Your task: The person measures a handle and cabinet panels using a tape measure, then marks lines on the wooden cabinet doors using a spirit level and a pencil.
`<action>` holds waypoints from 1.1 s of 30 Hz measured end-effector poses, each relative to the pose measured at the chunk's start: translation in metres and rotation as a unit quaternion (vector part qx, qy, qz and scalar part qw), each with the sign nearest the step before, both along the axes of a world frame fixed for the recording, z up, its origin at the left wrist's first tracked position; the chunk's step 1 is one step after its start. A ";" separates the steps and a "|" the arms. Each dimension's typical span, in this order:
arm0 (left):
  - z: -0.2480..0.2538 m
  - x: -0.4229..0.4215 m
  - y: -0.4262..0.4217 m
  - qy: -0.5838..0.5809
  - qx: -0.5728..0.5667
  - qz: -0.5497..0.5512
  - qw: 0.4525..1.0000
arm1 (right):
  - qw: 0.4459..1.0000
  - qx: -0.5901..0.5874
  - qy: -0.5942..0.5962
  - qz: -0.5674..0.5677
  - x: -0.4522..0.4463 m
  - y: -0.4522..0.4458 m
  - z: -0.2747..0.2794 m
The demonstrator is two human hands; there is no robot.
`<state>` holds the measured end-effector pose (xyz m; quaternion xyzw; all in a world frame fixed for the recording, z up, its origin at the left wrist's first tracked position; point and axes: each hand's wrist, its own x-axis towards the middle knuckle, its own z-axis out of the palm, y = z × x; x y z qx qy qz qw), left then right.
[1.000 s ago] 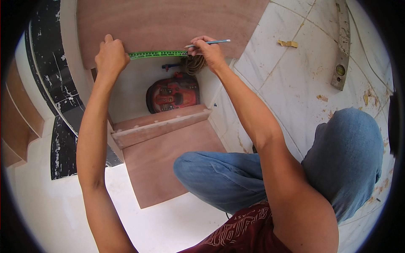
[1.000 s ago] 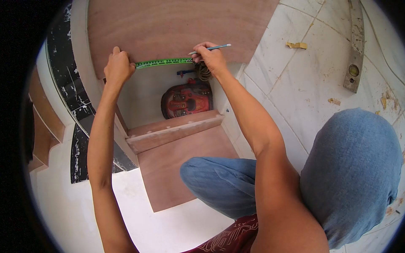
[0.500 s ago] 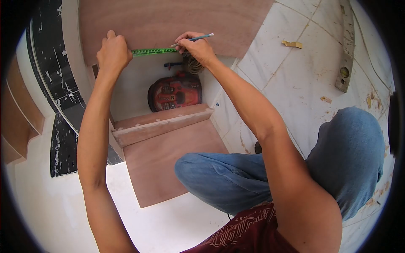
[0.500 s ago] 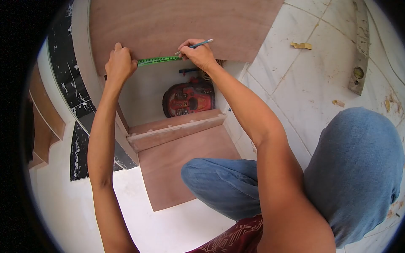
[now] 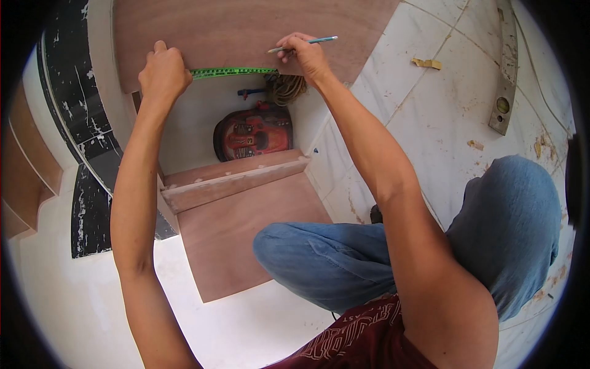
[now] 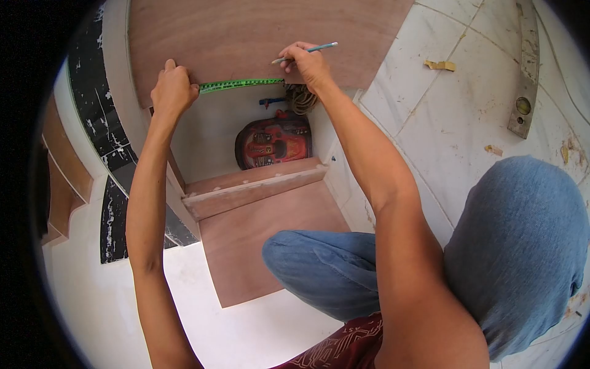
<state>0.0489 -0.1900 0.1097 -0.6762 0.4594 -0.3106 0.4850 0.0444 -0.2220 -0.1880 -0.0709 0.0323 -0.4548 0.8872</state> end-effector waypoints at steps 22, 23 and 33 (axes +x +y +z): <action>-0.003 -0.005 0.000 -0.006 -0.006 0.007 1.000 | 0.998 -0.030 0.022 0.050 0.006 0.015 -0.004; -0.003 -0.005 0.000 -0.007 -0.006 0.008 1.000 | 0.998 -0.029 0.024 0.053 0.007 0.015 -0.005; -0.005 -0.002 -0.002 -0.013 -0.001 0.001 1.000 | 0.997 -0.042 0.023 0.053 0.010 0.014 -0.007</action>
